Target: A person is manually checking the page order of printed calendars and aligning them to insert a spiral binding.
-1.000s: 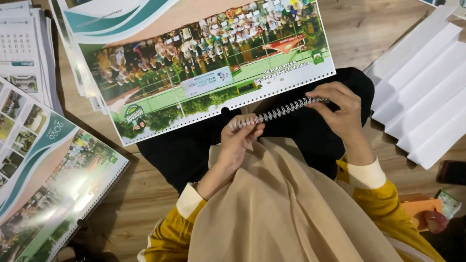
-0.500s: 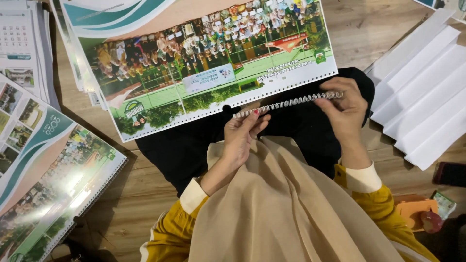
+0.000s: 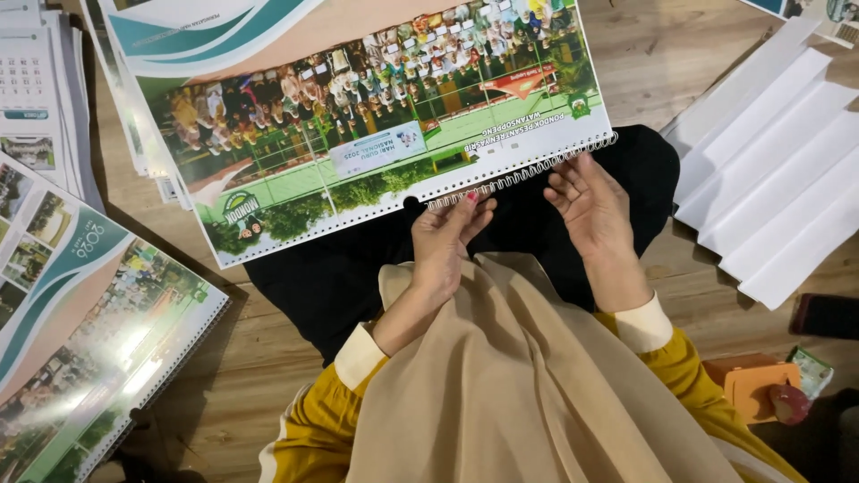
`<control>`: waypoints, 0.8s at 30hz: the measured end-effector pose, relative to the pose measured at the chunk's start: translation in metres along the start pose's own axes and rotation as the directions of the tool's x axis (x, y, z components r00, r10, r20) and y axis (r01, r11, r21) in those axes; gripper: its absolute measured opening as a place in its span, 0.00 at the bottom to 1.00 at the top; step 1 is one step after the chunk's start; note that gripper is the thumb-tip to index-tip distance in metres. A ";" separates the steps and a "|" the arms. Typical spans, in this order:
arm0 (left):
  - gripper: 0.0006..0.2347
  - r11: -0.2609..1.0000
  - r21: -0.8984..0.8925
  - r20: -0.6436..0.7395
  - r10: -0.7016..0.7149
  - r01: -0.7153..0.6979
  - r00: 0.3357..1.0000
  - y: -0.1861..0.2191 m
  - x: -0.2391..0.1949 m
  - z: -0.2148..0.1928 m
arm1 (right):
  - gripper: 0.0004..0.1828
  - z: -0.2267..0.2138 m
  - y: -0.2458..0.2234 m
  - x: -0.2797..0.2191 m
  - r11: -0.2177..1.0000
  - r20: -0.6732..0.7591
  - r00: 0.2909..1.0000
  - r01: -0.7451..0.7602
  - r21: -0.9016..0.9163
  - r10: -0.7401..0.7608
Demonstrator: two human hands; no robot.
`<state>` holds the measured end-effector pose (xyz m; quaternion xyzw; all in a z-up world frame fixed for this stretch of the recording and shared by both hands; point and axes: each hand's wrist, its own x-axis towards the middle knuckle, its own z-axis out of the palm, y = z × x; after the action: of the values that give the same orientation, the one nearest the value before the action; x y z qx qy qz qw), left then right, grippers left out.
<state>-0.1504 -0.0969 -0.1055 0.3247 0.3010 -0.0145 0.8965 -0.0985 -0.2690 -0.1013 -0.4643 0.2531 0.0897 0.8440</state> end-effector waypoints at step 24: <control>0.08 1.000 -0.019 -0.050 -0.004 0.003 0.999 0.026 -0.004 0.019 | 0.14 0.013 -0.006 0.003 0.937 -0.010 0.990 0.128 -0.326 -0.139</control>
<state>-0.1382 -0.0888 -0.0769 0.3159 0.3243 -0.0051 0.8916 -0.0889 -0.2612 -0.0931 -0.6144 0.2164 0.0652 0.7559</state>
